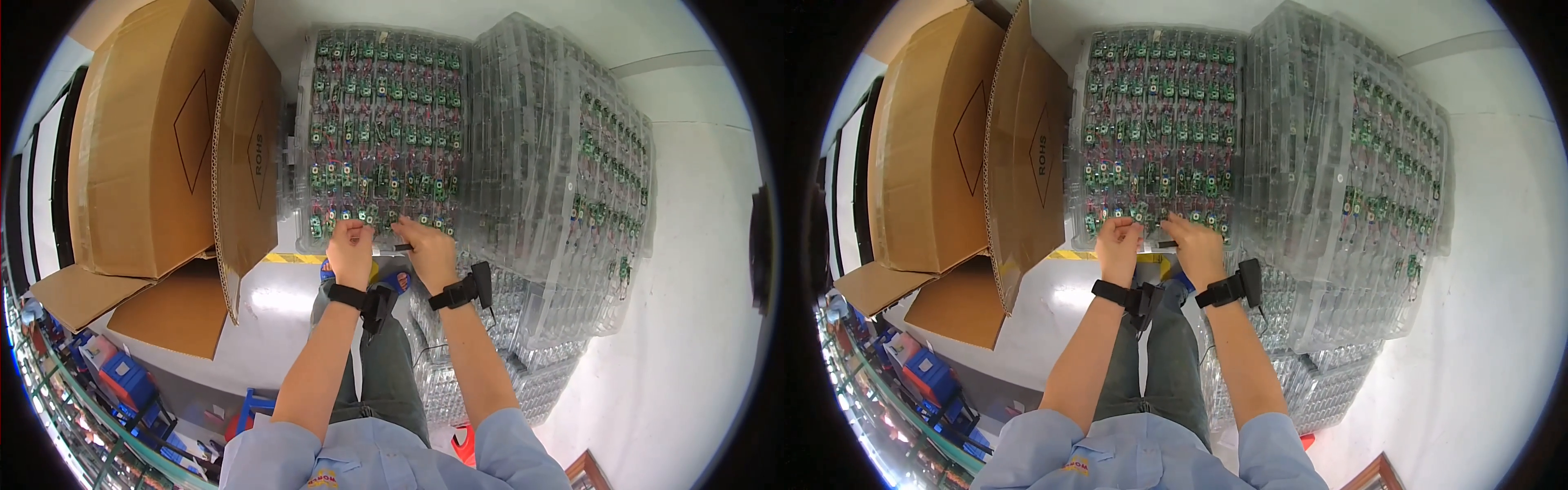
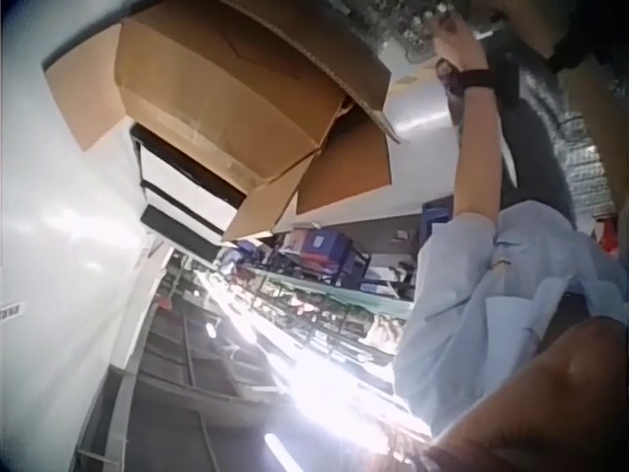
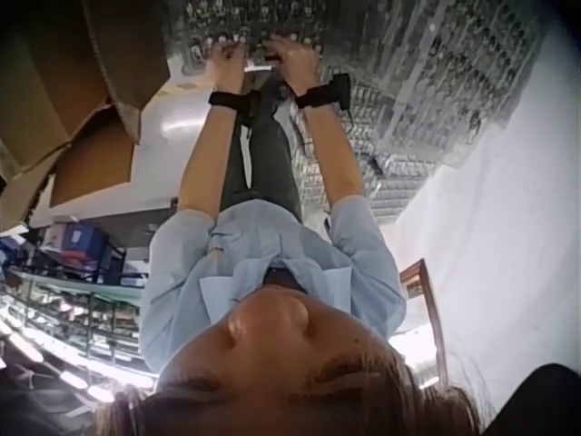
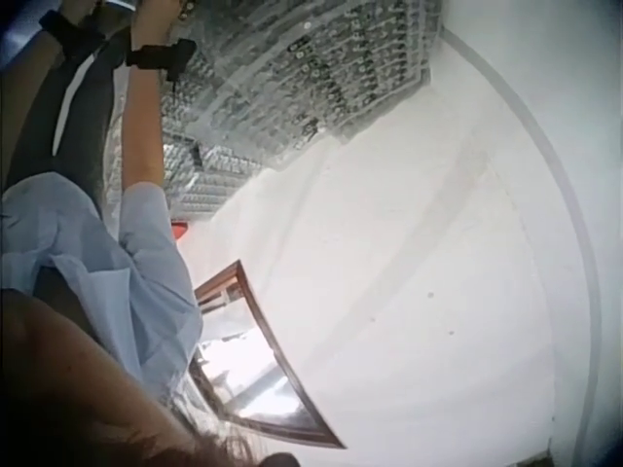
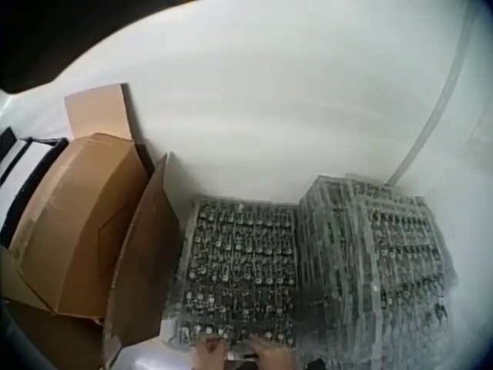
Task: The person picks up circuit boards from a tray, turns them over, and places them into a larger plastic tray. After filling the tray, the person carries it to a storage area and stacks it on top of other trays.
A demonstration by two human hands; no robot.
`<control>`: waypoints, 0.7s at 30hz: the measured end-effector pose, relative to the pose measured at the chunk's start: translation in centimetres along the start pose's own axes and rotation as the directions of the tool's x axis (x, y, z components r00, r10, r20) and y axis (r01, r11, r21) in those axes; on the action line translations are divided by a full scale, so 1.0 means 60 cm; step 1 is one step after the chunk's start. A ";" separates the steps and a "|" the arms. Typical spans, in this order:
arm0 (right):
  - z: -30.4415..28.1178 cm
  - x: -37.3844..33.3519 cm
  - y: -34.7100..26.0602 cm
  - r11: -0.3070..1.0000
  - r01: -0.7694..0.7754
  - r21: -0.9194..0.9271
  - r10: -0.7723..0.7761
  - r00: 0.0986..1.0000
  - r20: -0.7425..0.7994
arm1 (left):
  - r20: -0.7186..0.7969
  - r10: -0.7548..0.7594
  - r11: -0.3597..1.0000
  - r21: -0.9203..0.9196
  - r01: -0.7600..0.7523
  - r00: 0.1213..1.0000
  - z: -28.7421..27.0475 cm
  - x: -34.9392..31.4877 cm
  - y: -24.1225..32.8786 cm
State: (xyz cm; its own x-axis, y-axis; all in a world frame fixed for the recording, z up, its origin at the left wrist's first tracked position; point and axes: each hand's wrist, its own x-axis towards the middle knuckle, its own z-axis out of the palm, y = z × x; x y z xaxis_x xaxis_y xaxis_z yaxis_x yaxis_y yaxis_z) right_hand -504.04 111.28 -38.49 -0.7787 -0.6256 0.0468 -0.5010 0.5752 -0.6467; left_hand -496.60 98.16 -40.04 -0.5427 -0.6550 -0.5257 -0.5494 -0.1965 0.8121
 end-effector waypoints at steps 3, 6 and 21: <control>0.004 -0.015 0.001 0.997 -0.075 0.022 0.074 0.996 0.046 | -0.050 0.193 0.965 0.193 -0.180 0.980 -0.009 -0.003 0.007; -0.004 -0.017 -0.007 0.971 -0.227 0.079 0.223 0.973 0.052 | 0.023 0.383 0.845 0.394 -0.361 0.923 -0.023 -0.008 0.043; 0.050 0.014 -0.019 0.895 -0.445 -0.002 0.445 0.895 -0.005 | 0.458 0.647 0.274 0.607 -0.746 0.609 0.008 0.035 0.084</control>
State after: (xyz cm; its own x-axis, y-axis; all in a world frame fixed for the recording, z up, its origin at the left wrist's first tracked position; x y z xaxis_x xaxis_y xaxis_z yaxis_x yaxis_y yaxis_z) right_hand -503.01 108.52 -40.00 -0.9222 -0.3013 -0.2424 -0.1024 0.7948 -0.5981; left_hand -500.82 96.17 -37.17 -0.9773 -0.1921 0.0890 -0.1305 0.8777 0.4611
